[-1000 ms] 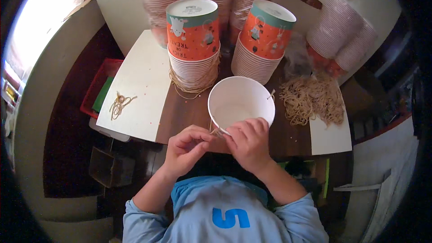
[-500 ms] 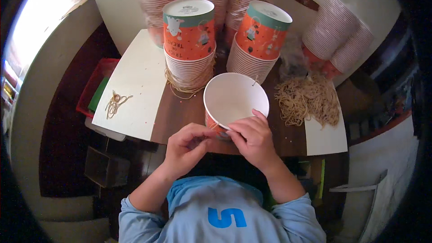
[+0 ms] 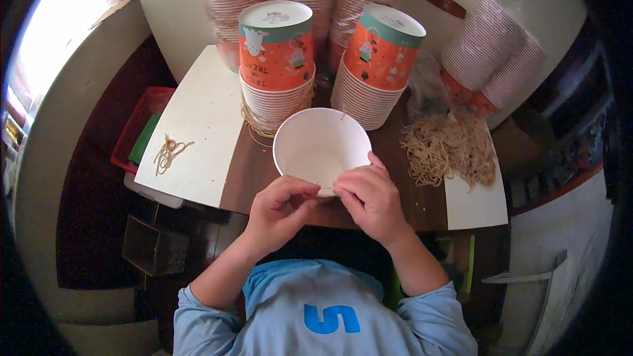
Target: The person is tying thin strings to the handles of small paper buckets.
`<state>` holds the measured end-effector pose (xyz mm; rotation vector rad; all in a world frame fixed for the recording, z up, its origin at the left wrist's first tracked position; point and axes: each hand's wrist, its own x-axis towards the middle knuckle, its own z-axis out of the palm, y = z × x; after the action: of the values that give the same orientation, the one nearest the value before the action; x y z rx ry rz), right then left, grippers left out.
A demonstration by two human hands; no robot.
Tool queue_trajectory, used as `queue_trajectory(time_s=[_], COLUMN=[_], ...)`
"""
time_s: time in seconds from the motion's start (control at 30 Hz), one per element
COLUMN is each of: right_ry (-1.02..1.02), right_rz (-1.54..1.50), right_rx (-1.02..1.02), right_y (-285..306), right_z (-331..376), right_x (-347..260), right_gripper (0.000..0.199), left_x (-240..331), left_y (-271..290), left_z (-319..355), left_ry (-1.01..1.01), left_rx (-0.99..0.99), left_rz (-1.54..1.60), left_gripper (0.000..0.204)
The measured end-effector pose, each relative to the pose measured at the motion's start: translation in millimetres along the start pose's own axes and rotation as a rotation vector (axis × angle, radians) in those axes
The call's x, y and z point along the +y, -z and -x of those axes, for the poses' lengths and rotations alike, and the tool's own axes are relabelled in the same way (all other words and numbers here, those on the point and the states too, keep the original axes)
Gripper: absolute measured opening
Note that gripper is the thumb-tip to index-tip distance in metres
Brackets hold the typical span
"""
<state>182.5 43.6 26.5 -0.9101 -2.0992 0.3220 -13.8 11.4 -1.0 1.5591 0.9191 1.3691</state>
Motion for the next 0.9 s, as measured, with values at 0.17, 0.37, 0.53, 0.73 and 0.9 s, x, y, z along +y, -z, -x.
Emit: queue_trajectory(time_s=[0.17, 0.37, 0.53, 0.73, 0.9], right_ry=[0.02, 0.126, 0.157, 0.106, 0.096], right_rz=[-0.02, -0.16, 0.219, 0.038, 0.105], right_rx=[0.024, -0.211, 0.185, 0.099, 0.057], right_y=[9.4, 10.2, 6.6, -7.4, -13.2], right_z=[-1.4, -16.0, -14.9, 17.6, 14.7], right_x=[-20.4, -18.0, -26.7, -29.6, -33.2], right_gripper=[0.01, 0.011, 0.018, 0.023, 0.028], left_x=[11.8, 18.8, 9.0, 1.7, 2.9], left_y=[-2.5, -3.4, 2.0, 12.3, 12.4], left_z=[-0.9, -0.4, 9.1, 10.3, 9.8], left_ry=[-0.041, -0.041, 0.209, 0.312, 0.31], left_rx=[0.008, -0.05, -0.102, -0.134, -0.138], left_rz=[-0.148, -0.284, 0.067, 0.386, 0.398], left_gripper=[0.022, 0.017, 0.01, 0.01, 0.01])
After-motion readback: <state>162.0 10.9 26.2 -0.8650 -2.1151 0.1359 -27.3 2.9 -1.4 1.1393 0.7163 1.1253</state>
